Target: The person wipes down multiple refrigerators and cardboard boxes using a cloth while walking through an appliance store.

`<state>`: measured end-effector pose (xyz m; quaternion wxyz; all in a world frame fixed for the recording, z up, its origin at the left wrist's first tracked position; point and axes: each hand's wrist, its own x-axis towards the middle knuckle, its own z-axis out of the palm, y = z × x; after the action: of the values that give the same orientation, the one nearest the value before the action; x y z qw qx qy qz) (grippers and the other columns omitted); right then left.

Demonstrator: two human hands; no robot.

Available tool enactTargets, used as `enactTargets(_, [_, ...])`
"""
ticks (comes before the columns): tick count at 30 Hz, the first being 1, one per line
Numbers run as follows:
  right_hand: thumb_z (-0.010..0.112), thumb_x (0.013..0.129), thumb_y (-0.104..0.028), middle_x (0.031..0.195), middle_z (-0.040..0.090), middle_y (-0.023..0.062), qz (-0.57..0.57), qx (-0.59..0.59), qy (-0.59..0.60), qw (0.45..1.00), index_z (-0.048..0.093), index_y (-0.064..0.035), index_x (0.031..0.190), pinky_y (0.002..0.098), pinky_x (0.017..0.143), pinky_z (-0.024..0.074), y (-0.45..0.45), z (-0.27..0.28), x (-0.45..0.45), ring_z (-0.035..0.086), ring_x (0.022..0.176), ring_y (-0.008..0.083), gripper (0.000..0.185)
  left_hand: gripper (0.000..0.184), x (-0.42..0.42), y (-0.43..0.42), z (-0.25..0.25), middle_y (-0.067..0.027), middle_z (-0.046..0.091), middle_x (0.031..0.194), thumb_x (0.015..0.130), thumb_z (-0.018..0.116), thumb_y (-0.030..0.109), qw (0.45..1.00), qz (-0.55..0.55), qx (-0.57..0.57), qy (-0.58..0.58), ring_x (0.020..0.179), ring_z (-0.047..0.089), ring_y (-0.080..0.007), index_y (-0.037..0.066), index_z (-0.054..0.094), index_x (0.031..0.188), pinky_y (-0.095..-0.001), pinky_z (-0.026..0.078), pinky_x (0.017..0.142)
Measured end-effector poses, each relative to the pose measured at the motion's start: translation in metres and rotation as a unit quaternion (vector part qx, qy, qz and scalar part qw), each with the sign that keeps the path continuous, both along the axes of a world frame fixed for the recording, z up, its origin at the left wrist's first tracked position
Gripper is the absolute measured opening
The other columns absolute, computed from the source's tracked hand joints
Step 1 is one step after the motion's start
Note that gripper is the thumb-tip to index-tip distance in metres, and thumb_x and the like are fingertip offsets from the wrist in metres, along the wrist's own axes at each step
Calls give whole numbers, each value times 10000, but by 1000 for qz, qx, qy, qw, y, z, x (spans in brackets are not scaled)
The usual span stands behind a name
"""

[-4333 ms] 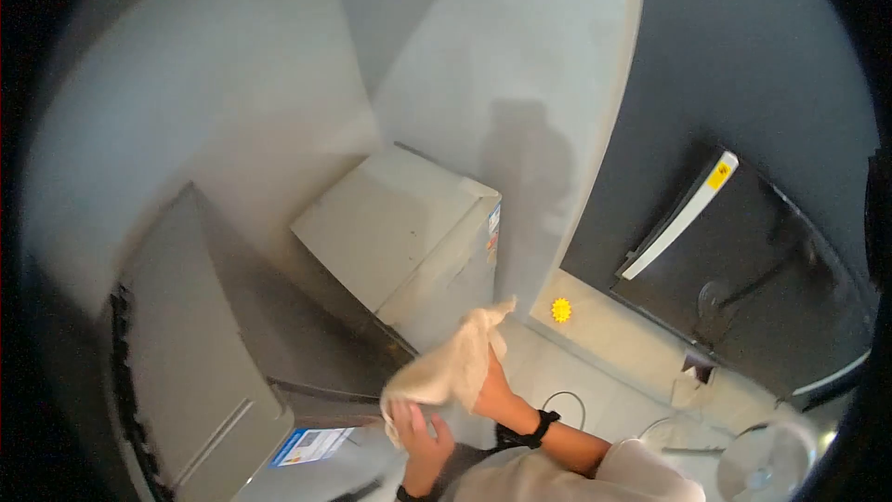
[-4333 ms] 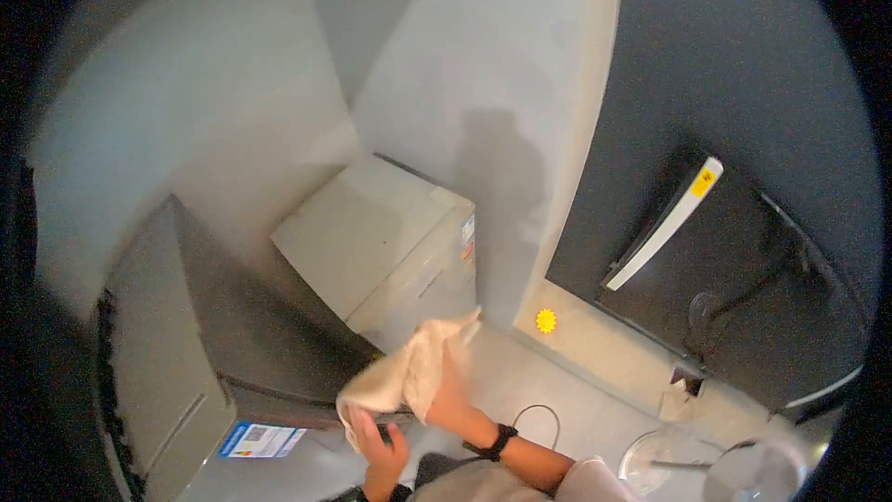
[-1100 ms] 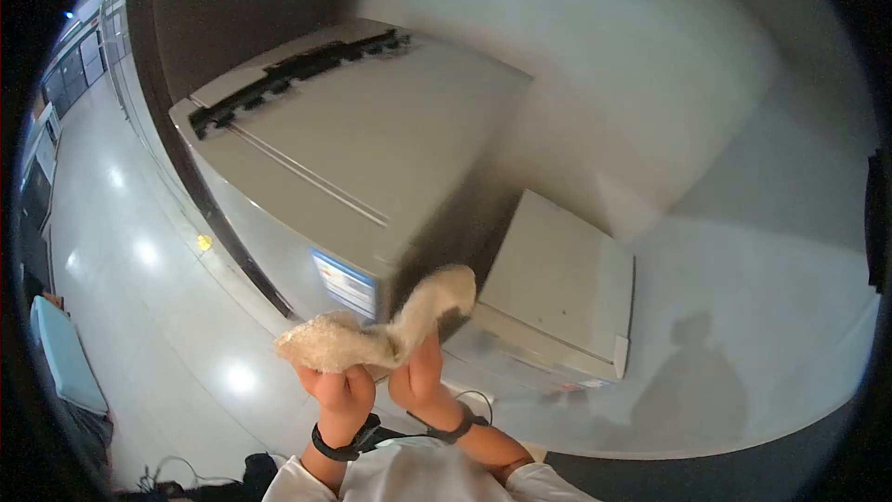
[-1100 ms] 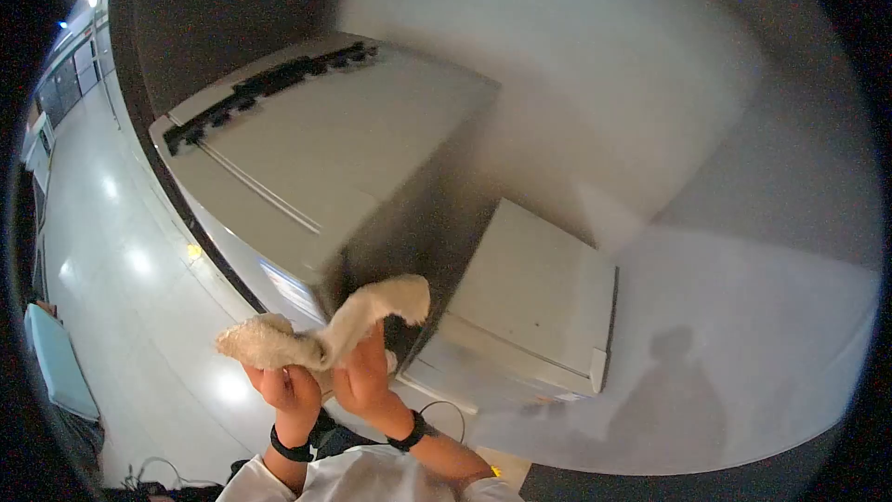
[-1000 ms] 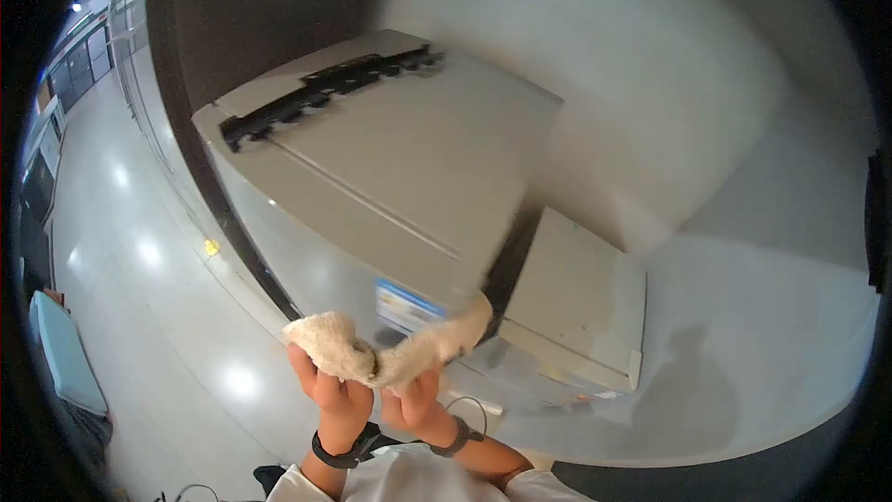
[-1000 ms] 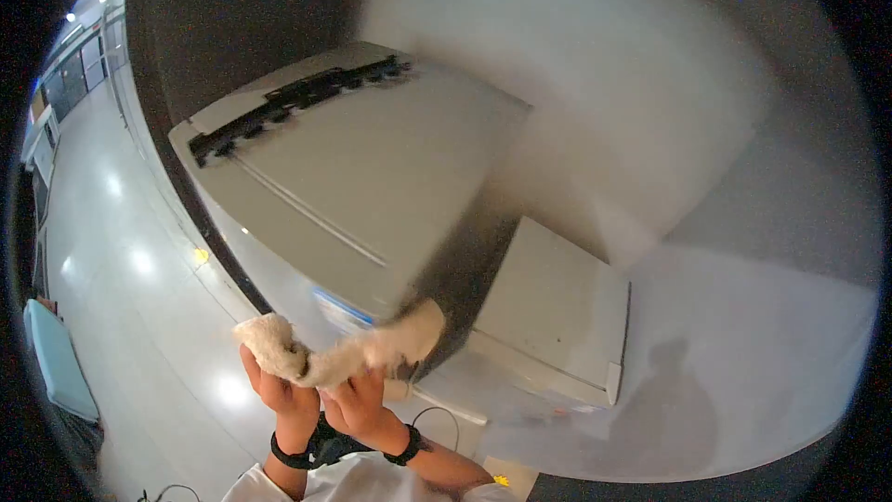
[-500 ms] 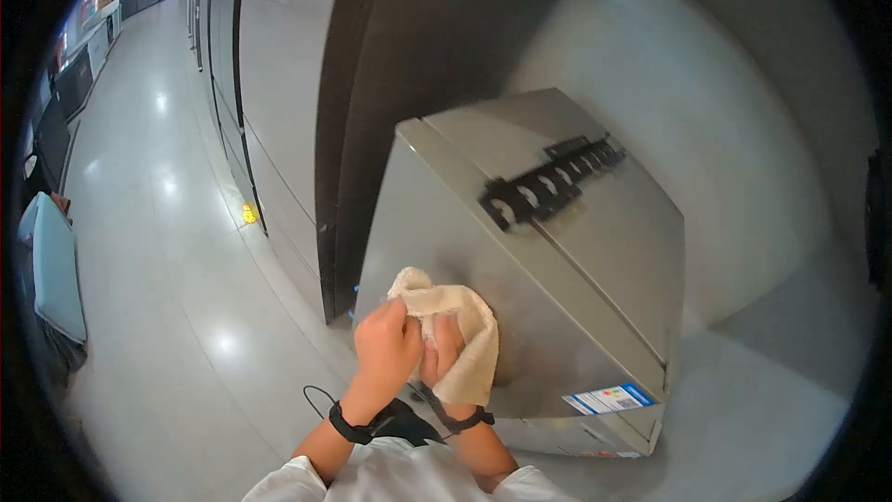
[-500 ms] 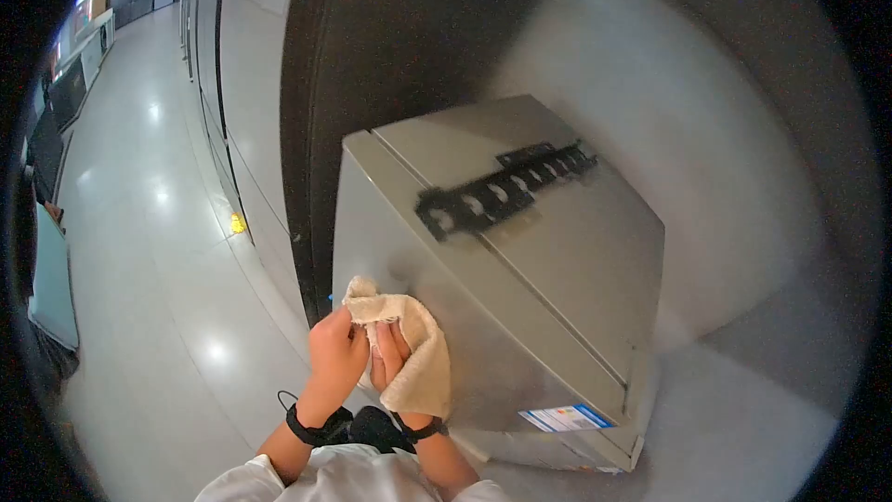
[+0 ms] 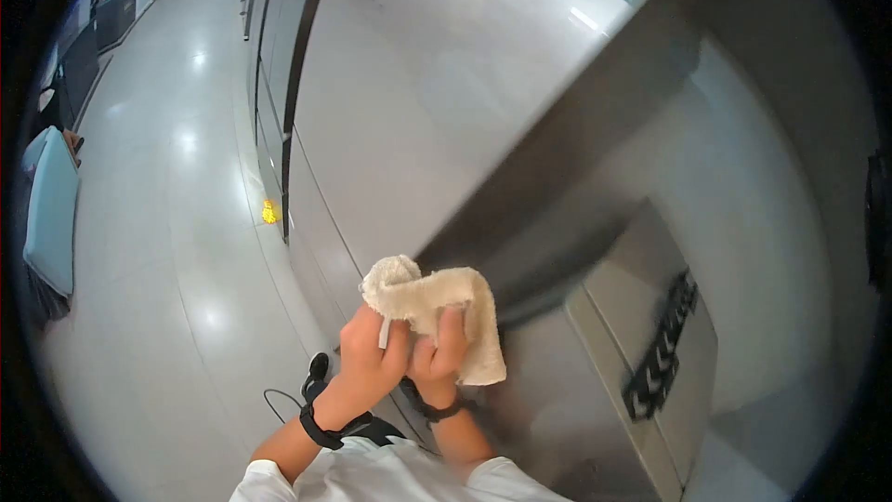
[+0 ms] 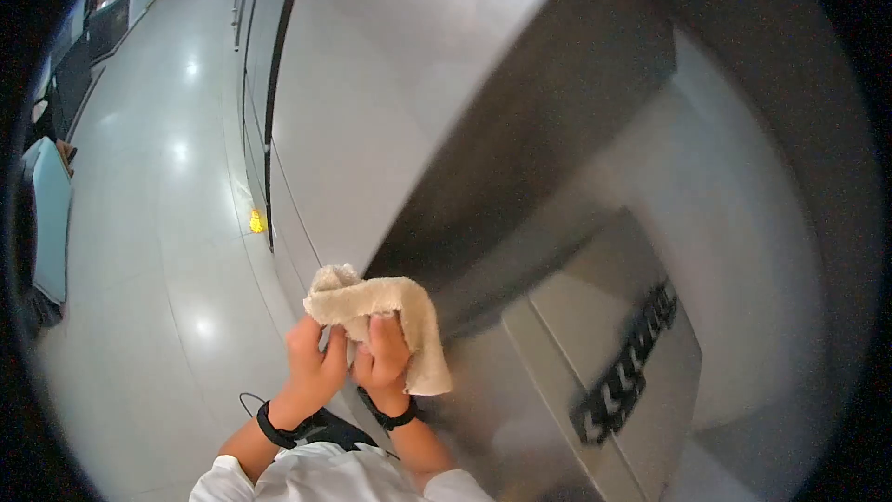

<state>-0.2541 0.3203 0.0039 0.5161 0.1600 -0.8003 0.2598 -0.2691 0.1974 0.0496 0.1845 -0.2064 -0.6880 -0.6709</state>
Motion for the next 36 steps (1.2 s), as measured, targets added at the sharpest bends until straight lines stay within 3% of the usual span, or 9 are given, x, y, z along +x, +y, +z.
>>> enactTargets(5, [538,997,-164,1252,603,309,-4,-9,0,1000,473,125,1353,499,959,500,-34,-15,-104,626,1107,448,463,296,-116,-20,-7,-287,619,1069,860,509,7,994,3,-47,97,969,613,-459,-55,602,1134,-494,502,813])
enactTargets(8, [548,990,-157,1196,635,291,24,-27,-44,998,493,127,1328,490,902,536,-53,-29,-152,662,1025,438,445,311,-175,-35,-33,-284,616,1064,860,481,41,998,-45,-11,-43,972,592,-481,-56,583,1137,-502,491,829])
enactTargets(13, [543,967,-107,1325,568,258,61,-7,-105,993,499,51,1358,496,1022,456,-73,-21,-218,581,1181,428,424,313,-238,-59,-38,-281,615,1060,860,455,37,998,6,-22,-62,944,585,-491,-53,576,1134,-484,487,830])
enactTargets(16, [562,959,-109,1295,585,248,21,-15,-90,996,499,26,1361,489,1003,472,-86,-1,-251,594,1145,434,429,297,-240,-64,-6,-274,625,1056,861,458,46,998,-8,34,-60,939,593,-475,-46,592,1110,-483,487,824])
enactTargets(19, [594,941,-93,1262,605,232,-5,4,-22,1000,522,4,1339,483,990,488,-104,26,-282,618,1097,433,417,281,-312,-74,-23,-261,635,1057,864,464,55,998,-26,47,-35,948,599,-459,-43,616,1079,-500,477,840])
enactTargets(23, [643,888,-1,1179,662,227,-4,70,-94,993,599,7,1257,493,973,503,-119,40,-334,667,1036,408,372,298,-372,-89,-41,-270,616,1135,873,482,69,1000,-8,19,-20,1038,580,-464,-47,638,1099,-512,449,919])
enactTargets(27, [629,890,14,1140,685,236,-41,-17,-131,990,619,27,1237,479,982,501,-143,-37,-412,669,1057,403,348,356,-451,-136,-57,-291,562,1260,890,502,87,992,-92,-31,-76,1158,536,-477,-54,607,1199,-501,413,1006])
enactTargets(31, [585,888,28,1212,651,269,-11,-64,-115,991,602,44,1263,467,1002,485,-206,47,-520,646,1106,421,377,402,-544,-188,-7,-291,544,1277,892,511,83,998,-50,-21,-30,1164,525,-480,-62,554,1264,-490,408,1021])
enactTargets(36, [564,856,48,1200,640,311,-5,-44,13,999,587,75,1270,488,954,508,-276,70,-665,653,1061,458,415,438,-670,-262,20,-281,534,1276,876,530,53,999,-16,-39,-29,1160,514,-480,-79,509,1293,-491,404,1023])
